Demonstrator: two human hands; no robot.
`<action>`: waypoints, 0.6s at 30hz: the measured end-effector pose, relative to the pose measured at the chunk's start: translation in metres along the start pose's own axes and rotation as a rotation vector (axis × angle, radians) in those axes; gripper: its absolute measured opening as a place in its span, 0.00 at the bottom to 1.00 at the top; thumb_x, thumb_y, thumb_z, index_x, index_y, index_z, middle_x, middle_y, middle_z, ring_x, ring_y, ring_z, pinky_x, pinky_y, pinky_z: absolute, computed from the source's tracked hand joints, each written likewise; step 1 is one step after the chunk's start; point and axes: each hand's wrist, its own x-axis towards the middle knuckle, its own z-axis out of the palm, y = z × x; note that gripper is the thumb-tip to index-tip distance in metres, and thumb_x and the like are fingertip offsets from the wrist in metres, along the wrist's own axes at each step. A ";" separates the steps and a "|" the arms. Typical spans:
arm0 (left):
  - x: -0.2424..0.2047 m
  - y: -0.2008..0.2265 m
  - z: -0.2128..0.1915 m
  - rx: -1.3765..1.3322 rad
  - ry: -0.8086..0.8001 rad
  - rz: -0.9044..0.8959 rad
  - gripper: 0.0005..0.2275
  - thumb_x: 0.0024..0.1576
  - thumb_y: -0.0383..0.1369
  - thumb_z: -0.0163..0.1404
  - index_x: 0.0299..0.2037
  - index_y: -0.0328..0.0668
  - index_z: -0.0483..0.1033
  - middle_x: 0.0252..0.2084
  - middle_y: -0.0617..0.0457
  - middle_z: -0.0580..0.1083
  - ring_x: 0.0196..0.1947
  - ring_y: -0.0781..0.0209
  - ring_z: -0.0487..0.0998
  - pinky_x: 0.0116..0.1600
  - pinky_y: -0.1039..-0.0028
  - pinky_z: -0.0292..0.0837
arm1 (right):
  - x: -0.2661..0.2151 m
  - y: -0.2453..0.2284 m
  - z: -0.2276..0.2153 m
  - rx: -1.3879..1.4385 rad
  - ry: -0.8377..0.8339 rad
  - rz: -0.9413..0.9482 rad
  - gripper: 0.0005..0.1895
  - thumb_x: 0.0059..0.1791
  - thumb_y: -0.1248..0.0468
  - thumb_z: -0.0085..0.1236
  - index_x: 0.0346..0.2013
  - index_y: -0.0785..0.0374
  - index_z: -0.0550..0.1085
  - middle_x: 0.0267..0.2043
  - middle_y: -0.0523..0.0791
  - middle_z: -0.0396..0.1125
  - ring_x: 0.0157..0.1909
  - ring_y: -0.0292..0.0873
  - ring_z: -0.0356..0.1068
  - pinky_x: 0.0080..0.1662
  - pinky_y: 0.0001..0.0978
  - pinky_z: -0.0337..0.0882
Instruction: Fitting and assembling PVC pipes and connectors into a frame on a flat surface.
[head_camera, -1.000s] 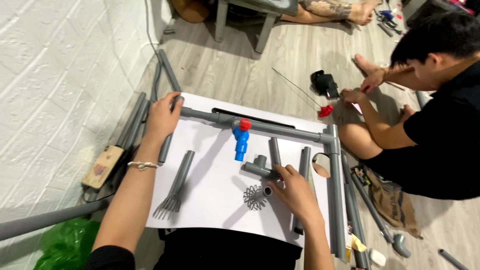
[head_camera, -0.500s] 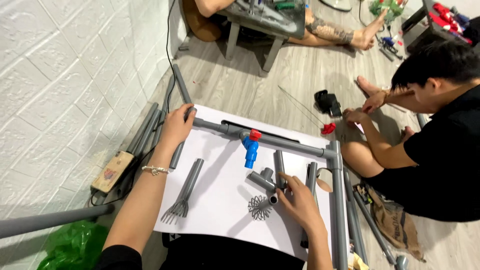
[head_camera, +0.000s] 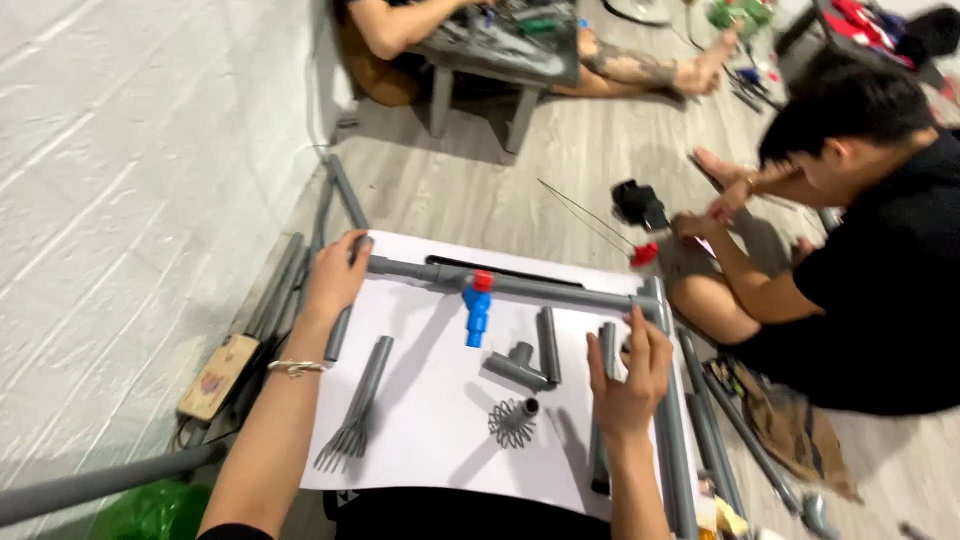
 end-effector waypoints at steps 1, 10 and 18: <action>0.006 0.000 0.002 0.030 -0.003 -0.035 0.16 0.66 0.39 0.47 0.61 0.45 0.76 0.49 0.41 0.80 0.47 0.41 0.80 0.54 0.56 0.74 | 0.007 -0.001 0.002 -0.003 0.061 -0.030 0.34 0.49 0.70 0.71 0.68 0.72 0.68 0.57 0.54 0.68 0.43 0.45 0.65 0.38 0.31 0.69; -0.004 0.020 -0.009 -0.007 -0.023 -0.059 0.16 0.66 0.37 0.47 0.60 0.39 0.77 0.54 0.41 0.80 0.54 0.42 0.81 0.57 0.58 0.75 | 0.006 0.007 -0.007 0.009 0.062 0.042 0.25 0.46 0.72 0.71 0.58 0.68 0.76 0.41 0.48 0.69 0.40 0.41 0.69 0.36 0.28 0.70; -0.004 0.020 -0.009 -0.008 -0.030 -0.064 0.16 0.66 0.37 0.47 0.60 0.39 0.77 0.54 0.40 0.80 0.53 0.42 0.81 0.57 0.59 0.75 | 0.004 0.031 -0.017 0.038 0.169 0.137 0.23 0.50 0.75 0.69 0.60 0.70 0.76 0.30 0.45 0.64 0.30 0.39 0.59 0.35 0.31 0.62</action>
